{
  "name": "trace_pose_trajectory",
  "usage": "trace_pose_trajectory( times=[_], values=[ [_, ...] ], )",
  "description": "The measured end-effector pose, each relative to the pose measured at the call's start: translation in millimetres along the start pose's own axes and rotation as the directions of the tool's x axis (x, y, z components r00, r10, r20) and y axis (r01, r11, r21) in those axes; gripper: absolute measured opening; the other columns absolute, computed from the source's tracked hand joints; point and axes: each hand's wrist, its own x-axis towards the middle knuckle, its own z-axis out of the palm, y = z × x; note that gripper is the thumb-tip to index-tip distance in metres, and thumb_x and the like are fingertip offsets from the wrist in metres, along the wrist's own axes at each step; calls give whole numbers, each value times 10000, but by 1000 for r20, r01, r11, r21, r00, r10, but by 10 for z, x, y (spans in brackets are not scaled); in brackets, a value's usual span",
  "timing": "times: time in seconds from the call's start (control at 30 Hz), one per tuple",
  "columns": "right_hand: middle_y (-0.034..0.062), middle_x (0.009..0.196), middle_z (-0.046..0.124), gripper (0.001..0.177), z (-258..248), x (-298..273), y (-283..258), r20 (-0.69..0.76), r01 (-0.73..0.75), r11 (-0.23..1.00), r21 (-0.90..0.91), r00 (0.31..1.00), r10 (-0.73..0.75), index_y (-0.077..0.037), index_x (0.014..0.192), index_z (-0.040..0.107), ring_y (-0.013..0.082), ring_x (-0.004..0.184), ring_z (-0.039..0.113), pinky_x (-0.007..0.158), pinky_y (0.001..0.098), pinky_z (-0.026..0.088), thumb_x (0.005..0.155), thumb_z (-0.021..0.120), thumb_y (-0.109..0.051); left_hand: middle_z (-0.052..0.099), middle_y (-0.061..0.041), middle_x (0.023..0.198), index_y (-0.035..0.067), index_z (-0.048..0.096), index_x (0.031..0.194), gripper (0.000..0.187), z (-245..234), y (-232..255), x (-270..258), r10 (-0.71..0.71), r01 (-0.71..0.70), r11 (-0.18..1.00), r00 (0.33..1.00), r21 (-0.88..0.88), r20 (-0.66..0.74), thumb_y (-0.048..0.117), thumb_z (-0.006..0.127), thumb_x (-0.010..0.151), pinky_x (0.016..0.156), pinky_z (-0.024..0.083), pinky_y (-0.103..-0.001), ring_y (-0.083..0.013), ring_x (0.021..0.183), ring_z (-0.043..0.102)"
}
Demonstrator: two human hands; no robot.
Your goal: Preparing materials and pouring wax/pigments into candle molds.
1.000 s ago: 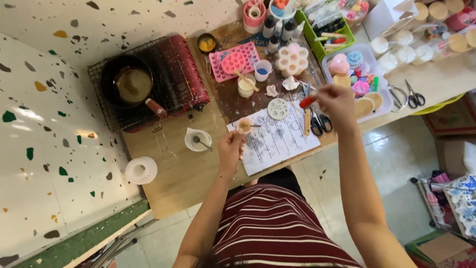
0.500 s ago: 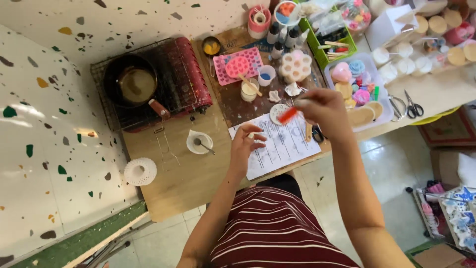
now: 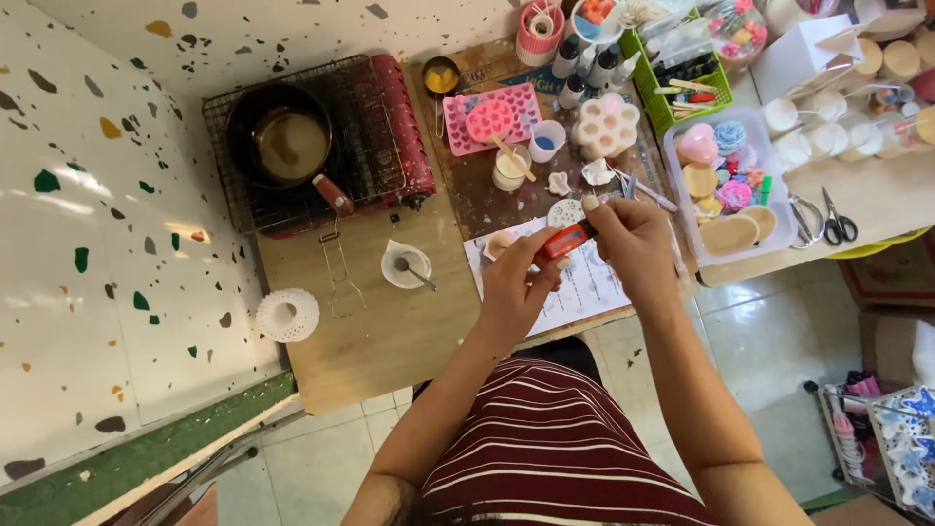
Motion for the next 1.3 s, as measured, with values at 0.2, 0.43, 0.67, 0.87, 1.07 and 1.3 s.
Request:
trace_pose_trajectory(
  times=[0.2,0.43,0.67,0.87,1.07,1.3],
  values=[
    [-33,652,547,304,158,-288,108,-99,203,967,-153,971,-219,-17,843,615,40,592,463,525,221,357,1073,643,-214,684,-72,804,-9,640,1269,270,91,-69,-51,-182,169,967,982,-192,-52,159,619,1059,493,541,-253,-107,589,646],
    [44,1223,647,480,-69,-423,-256,118,275,960,-53,956,-268,-42,1331,524,52,859,635,673,202,529,888,707,-54,601,-50,769,-6,650,1195,306,82,-393,-115,-473,398,624,878,-673,81,260,546,1084,410,473,-266,-109,542,560],
    [101,1094,682,319,-152,-438,-232,266,460,858,-230,878,-399,7,1202,663,110,942,662,695,249,558,893,711,-58,588,-36,764,7,647,1142,307,81,-584,-185,-522,474,599,842,-645,134,288,554,1062,381,433,-257,-99,529,548],
    [30,807,718,219,-69,-456,134,221,244,916,-320,959,-178,2,1106,742,59,689,621,591,240,503,908,747,-93,607,-61,696,-41,612,1038,443,74,-932,-338,-572,557,606,801,-568,176,374,484,1122,381,407,-258,-127,503,553],
    [0,723,674,196,110,-291,713,107,11,985,-174,994,7,29,1006,752,34,635,564,540,211,425,919,747,-147,552,-14,710,73,612,1246,350,-152,-671,-287,-556,583,652,802,-484,218,337,456,1076,407,435,-240,-84,556,532],
    [5,719,636,212,340,-32,979,175,-229,938,259,967,187,18,1091,709,60,546,525,471,223,389,918,651,-89,592,-16,785,41,640,1188,243,-399,-985,-213,-552,586,675,804,-447,221,214,570,1031,413,449,-249,-93,592,547]
  ],
)
